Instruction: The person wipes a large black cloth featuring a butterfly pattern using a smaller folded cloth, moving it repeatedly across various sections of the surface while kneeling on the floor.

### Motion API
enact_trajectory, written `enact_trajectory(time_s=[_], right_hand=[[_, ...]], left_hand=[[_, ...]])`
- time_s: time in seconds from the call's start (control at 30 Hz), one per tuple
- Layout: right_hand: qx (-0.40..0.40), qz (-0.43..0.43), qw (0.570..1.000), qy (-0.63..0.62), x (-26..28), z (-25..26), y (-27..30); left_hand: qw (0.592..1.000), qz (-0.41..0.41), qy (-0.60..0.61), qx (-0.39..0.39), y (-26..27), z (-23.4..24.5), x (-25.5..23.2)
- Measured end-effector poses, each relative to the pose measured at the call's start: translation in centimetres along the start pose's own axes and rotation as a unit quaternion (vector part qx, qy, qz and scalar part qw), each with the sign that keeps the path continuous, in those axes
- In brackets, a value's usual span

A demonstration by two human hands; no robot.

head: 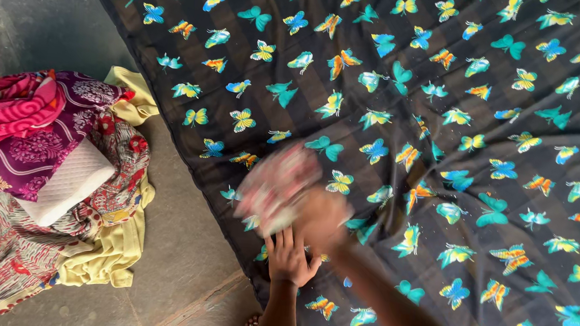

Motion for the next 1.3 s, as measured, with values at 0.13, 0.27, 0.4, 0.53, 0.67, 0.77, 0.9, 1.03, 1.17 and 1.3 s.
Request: enact_trajectory(time_s=[0.13, 0.27, 0.4, 0.53, 0.67, 0.77, 0.9, 1.03, 1.17, 1.3], right_hand=[[0.033, 0.139, 0.990, -0.014, 5.3, -1.7, 1.3], [0.164, 0.018, 0.984, 0.062, -6.8, -5.2, -4.3], [0.005, -0.237, 0.971, 0.020, -16.3, -2.7, -9.6], [-0.082, -0.102, 0.990, 0.054, -8.6, -2.6, -8.9], [0.048, 0.087, 0.994, -0.056, 6.2, -3.6, -3.4], [0.050, 0.211, 0.974, -0.058, 10.6, -2.9, -2.1], [0.148, 0.153, 0.977, -0.030, 2.7, -6.2, -8.8], [0.106, -0.053, 0.982, 0.147, -11.9, -4.9, -17.9], [-0.188, -0.240, 0.937, 0.171, -19.9, 1.2, -17.2], [-0.217, -0.101, 0.964, 0.116, -17.1, 0.8, -13.7]], left_hand=[[0.968, 0.084, -0.001, 0.236, 0.4, -1.0, 0.0], [0.990, -0.058, -0.013, -0.130, 0.0, 2.3, -1.0], [0.991, -0.056, -0.030, -0.116, 0.2, 2.2, -0.7], [0.992, -0.054, -0.034, -0.110, -0.1, 1.8, -0.5], [0.977, 0.055, -0.026, 0.203, 0.1, -0.7, 0.2], [0.988, 0.050, 0.013, 0.148, -0.5, -0.5, 0.3], [0.999, 0.016, 0.034, 0.037, 0.1, 0.5, -0.3], [0.993, -0.047, -0.016, -0.107, -0.1, 1.9, -0.5], [0.989, -0.064, -0.011, -0.134, 0.1, 2.0, -0.4], [0.993, -0.058, 0.005, -0.107, 0.2, 1.7, -0.4]])
Point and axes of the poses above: each hand's wrist, its own y-axis away from the middle knuckle, its own z-axis out of the back of the hand, x = y × z, the point moved 3 cm from there along -y, towards the middle knuckle, and after that the axes turned 1 degree about y, right-handed, at the moved point
